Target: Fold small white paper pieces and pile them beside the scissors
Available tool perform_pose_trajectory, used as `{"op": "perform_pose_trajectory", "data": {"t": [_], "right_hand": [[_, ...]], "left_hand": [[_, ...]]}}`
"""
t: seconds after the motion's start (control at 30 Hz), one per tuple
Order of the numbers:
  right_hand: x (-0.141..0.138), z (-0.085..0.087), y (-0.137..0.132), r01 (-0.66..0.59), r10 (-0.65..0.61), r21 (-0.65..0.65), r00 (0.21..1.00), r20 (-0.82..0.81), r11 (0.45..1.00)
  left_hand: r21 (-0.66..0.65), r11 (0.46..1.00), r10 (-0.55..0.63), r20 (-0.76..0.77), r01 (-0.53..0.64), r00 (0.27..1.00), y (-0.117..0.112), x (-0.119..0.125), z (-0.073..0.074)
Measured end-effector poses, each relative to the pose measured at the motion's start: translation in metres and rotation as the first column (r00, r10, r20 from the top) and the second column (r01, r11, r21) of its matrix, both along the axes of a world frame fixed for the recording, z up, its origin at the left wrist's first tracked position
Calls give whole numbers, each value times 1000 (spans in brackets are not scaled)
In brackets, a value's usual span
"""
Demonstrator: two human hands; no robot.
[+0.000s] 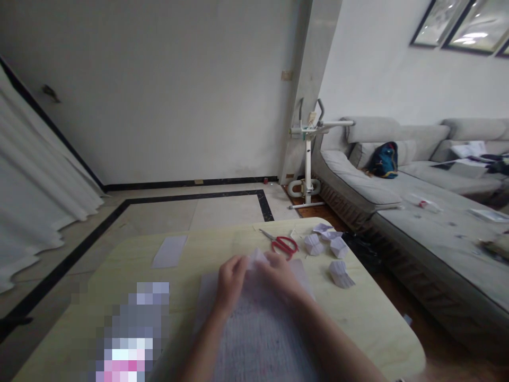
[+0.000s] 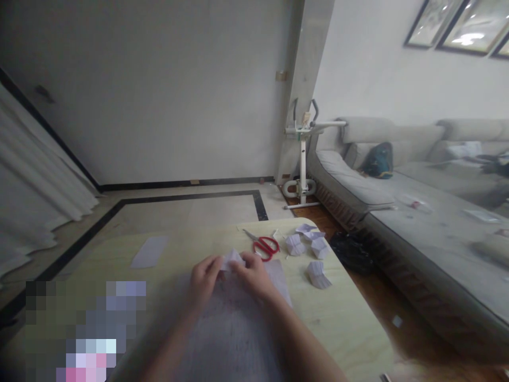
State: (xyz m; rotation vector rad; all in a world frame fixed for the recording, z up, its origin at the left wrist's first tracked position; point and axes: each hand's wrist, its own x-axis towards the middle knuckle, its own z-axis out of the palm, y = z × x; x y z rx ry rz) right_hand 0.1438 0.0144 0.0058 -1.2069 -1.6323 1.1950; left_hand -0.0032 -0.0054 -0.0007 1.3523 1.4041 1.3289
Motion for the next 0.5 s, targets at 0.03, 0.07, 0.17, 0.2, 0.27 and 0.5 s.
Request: {"op": "perform_pose_trajectory", "data": {"t": [0.03, 0.07, 0.17, 0.2, 0.27, 0.5], "right_hand": [[0, -1, 0, 2, -2, 1, 1000, 6, 1000], [1, -1, 0, 5, -5, 4, 1000, 13, 1000], [1, -1, 1, -8, 8, 1, 1000, -6, 1000], [1, 0, 1, -8, 8, 2, 1000, -12, 1000], [1, 2, 0, -1, 1, 10, 1000, -12, 1000], [1, 3, 1, 11, -11, -10, 997, -73, 1000]], "left_hand": [[2, 1000, 5, 5, -5, 1000, 0, 0, 0], [0, 1000, 3, 13, -3, 1000, 0, 0, -1], [-26, 999, -46, 36, 47, 998, 0, 1, -2], [-34, 997, -65, 32, 66, 997, 0, 1, -2], [-47, 995, -90, 17, 90, 996, 0, 1, -1], [-45, 999, -28, 32, 29, 999, 2, 0, -1]]}}
